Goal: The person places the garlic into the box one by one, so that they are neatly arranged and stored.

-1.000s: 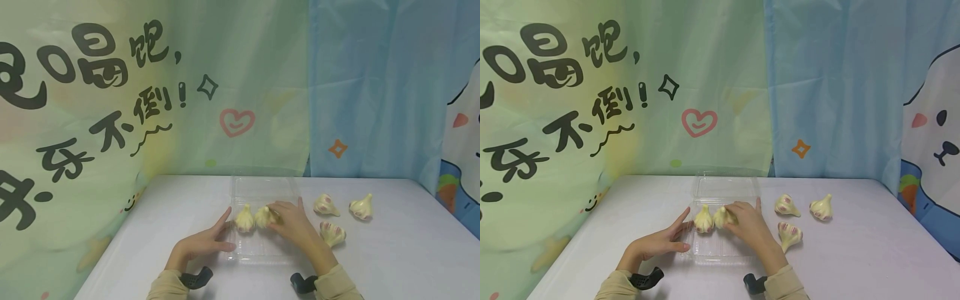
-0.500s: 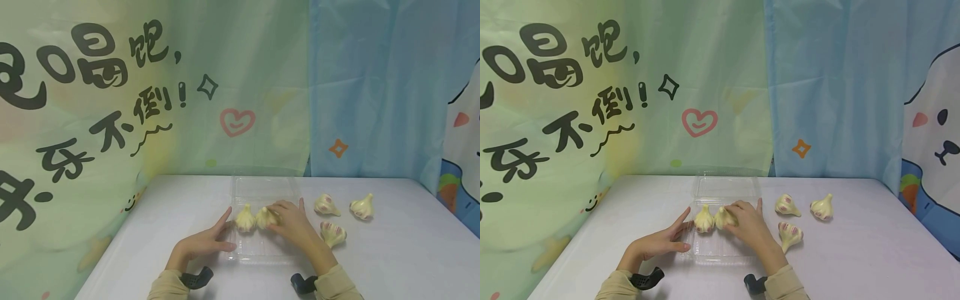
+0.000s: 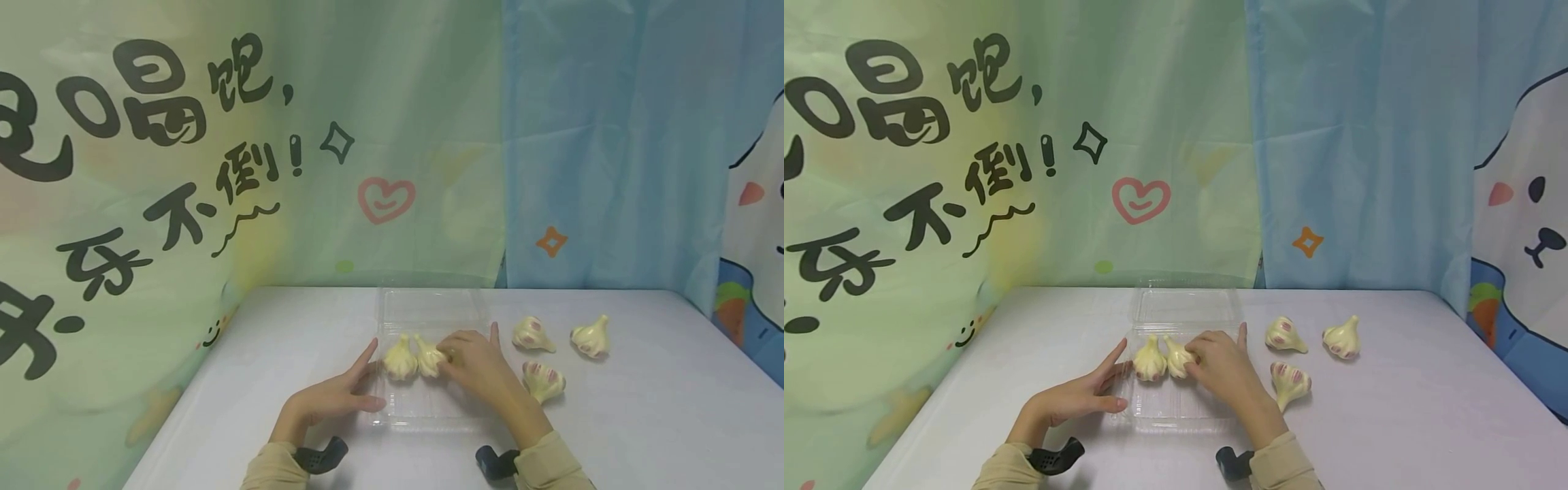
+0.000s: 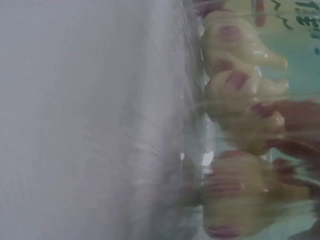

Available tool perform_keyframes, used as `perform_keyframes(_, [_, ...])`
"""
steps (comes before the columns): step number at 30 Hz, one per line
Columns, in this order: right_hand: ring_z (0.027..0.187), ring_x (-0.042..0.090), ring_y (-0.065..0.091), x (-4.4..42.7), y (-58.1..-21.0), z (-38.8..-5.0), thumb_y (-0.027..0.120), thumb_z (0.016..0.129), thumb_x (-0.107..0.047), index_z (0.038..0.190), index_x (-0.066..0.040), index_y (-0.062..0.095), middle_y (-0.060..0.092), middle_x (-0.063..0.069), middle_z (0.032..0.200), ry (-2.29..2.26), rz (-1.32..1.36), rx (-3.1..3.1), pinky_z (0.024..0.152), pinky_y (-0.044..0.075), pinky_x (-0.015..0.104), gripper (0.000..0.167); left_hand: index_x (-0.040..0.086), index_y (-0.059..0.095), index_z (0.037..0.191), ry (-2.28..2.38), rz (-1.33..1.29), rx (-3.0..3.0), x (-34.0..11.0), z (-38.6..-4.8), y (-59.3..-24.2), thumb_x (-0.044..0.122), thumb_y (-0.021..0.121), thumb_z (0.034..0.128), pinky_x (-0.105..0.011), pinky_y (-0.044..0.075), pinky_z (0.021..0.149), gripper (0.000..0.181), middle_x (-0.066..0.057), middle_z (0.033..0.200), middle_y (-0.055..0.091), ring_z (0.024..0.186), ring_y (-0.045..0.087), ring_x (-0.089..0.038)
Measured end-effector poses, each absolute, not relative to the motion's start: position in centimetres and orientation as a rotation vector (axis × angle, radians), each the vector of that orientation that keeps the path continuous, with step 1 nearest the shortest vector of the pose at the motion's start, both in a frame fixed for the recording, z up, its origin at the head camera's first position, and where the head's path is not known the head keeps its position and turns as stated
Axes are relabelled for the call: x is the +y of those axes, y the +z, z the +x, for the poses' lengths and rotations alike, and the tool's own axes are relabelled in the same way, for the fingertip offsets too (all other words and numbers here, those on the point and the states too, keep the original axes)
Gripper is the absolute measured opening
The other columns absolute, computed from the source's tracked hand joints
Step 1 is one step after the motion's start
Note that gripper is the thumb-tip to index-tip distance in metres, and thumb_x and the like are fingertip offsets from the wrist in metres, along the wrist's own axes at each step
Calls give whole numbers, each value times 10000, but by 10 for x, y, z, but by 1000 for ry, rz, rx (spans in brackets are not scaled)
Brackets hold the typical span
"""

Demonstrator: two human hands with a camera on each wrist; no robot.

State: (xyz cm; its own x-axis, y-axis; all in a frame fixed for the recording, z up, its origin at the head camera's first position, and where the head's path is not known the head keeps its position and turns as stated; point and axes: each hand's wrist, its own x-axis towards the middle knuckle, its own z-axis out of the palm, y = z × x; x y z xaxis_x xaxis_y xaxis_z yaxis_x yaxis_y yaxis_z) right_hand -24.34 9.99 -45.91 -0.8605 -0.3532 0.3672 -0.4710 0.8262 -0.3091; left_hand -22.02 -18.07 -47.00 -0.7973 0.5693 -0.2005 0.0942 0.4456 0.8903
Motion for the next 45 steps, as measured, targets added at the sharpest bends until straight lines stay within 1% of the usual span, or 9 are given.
perform_keyframes(6, [1095, 250, 607, 98, -456, -241, 749, 777, -271, 988, -166, 731, 705, -1, 1057, 498, 618, -2749, 1022, 38, 785, 236, 347, -124, 1510, 1313, 561, 2230, -181, -220, -471, 465, 678, 837, -558, 128, 1166, 1054, -174, 1580, 167, 1468, 109, -345])
perform_keyframes(10, [1105, 244, 603, 97, -456, -240, 759, 766, -322, 970, -188, 726, 702, -1, 1061, 455, 598, -2752, 1028, 18, 780, 247, 344, -126, 1511, 1317, 561, 2226, -181, -220, -472, 459, 679, 838, -552, 134, 1167, 1056, -178, 1579, 167, 1467, 118, -345])
perform_keyframes(13, [1122, 243, 597, 95, -457, -241, 764, 751, -373, 972, -197, 716, 699, 4, 1069, 434, 572, -2747, 1040, -2, 768, 287, 353, -124, 1509, 1320, 556, 2220, -180, -220, -472, 457, 682, 836, -546, 132, 1170, 1055, -177, 1581, 163, 1468, 117, -339])
perform_keyframes(20, [1149, 261, 590, 94, -457, -238, 773, 733, -416, 1076, -190, 692, 699, 37, 1109, 396, 530, -2736, 1041, -34, 762, 418, 372, -128, 1504, 1312, 554, 2230, -181, -221, -472, 467, 678, 835, -563, 131, 1163, 1052, -169, 1581, 168, 1467, 114, -350])
perform_keyframes(26, [1160, 253, 586, 94, -458, -237, 778, 727, -402, 1032, -197, 716, 714, 14, 1070, 364, 531, -2737, 1036, -30, 768, 372, 373, -125, 1504, 1310, 547, 2234, -180, -221, -472, 473, 679, 832, -566, 128, 1162, 1052, -171, 1580, 170, 1466, 115, -355])
perform_keyframes(31, [1171, 253, 580, 94, -459, -237, 781, 724, -389, 1048, -202, 721, 723, -11, 1058, 365, 518, -2745, 1029, -24, 775, 379, 377, -128, 1502, 1309, 541, 2233, -180, -220, -472, 477, 680, 829, -569, 123, 1162, 1057, -184, 1580, 158, 1467, 109, -357])
perform_keyframes(37, [1111, 243, 595, 95, -462, -238, 786, 714, -374, 1048, -199, 730, 698, -2, 1062, 364, 518, -2732, 1023, -1, 783, 382, 380, -126, 1502, 1314, 535, 2227, -180, -220, -473, 477, 682, 827, -565, 124, 1163, 1057, -183, 1583, 147, 1468, 107, -354])
perform_keyframes(45, [1050, 251, 616, 94, -462, -235, 805, 703, -327, 1007, -186, 738, 720, 6, 976, 348, 508, -2686, 1006, 24, 800, 342, 387, -126, 1500, 1316, 532, 2223, -180, -219, -471, 487, 681, 824, -578, 115, 1160, 1057, -179, 1584, 147, 1468, 95, -359])
